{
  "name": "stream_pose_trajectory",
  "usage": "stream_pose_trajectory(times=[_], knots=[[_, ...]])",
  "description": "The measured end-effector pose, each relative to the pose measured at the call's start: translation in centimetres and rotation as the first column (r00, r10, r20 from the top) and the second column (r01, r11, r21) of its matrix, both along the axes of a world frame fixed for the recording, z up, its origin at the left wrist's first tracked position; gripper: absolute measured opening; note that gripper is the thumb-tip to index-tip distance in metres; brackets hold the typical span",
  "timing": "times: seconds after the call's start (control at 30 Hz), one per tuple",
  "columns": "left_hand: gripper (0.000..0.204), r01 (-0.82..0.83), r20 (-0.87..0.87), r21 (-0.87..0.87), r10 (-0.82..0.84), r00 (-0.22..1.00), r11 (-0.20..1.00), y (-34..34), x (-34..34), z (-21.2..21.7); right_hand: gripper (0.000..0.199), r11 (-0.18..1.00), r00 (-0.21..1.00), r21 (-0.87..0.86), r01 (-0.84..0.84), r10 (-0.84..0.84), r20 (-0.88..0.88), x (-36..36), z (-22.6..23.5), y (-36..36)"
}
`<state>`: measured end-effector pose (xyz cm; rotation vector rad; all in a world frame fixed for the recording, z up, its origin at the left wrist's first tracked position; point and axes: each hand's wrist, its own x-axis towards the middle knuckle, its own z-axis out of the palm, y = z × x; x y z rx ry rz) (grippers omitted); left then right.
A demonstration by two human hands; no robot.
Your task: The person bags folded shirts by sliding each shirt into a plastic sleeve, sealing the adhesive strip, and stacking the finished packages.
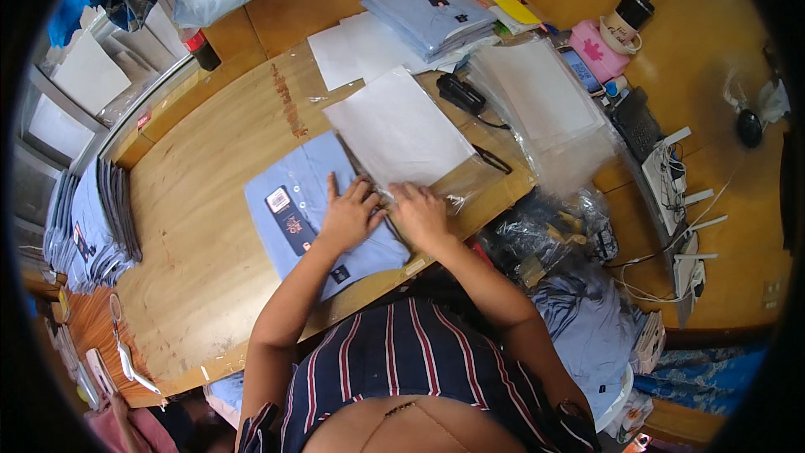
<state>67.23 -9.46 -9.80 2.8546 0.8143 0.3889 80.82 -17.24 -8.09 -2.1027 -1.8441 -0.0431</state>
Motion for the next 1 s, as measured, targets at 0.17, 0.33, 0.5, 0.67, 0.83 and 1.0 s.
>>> stream_pose_trajectory(times=[0.17,0.33,0.5,0.67,0.83,1.0], knots=[[0.027,-0.114,-0.046,0.017,0.115,0.992,0.993,-0.1,-5.7,0.8,0.027,0.991,0.856,-0.013,0.134,-0.122,-0.502,4.6,1.0,-2.5],[0.029,-0.183,0.045,0.027,0.182,0.982,0.983,-0.7,-4.4,1.3,0.038,0.953,0.964,0.182,0.244,-0.218,-0.15,15.4,-3.4,-3.4],[0.036,-0.136,0.098,0.005,0.135,0.986,0.991,-2.3,2.1,0.7,0.04,0.927,0.92,0.113,0.358,-0.33,-0.211,16.7,-2.0,-1.6],[0.034,-0.072,-0.227,-0.106,0.046,0.973,0.992,1.9,1.1,0.0,0.033,0.996,0.993,0.026,0.087,-0.084,-0.081,16.9,-3.3,-1.3],[0.034,-0.157,-0.272,-0.045,0.139,0.952,0.987,4.6,0.7,1.0,0.023,0.995,0.915,-0.029,0.091,-0.095,-0.391,12.8,-1.1,-2.4],[0.043,0.137,-0.048,-0.044,-0.139,0.989,0.99,3.1,7.7,-1.0,0.024,0.979,0.905,0.187,-0.077,0.147,-0.4,12.5,-0.7,-0.2]])
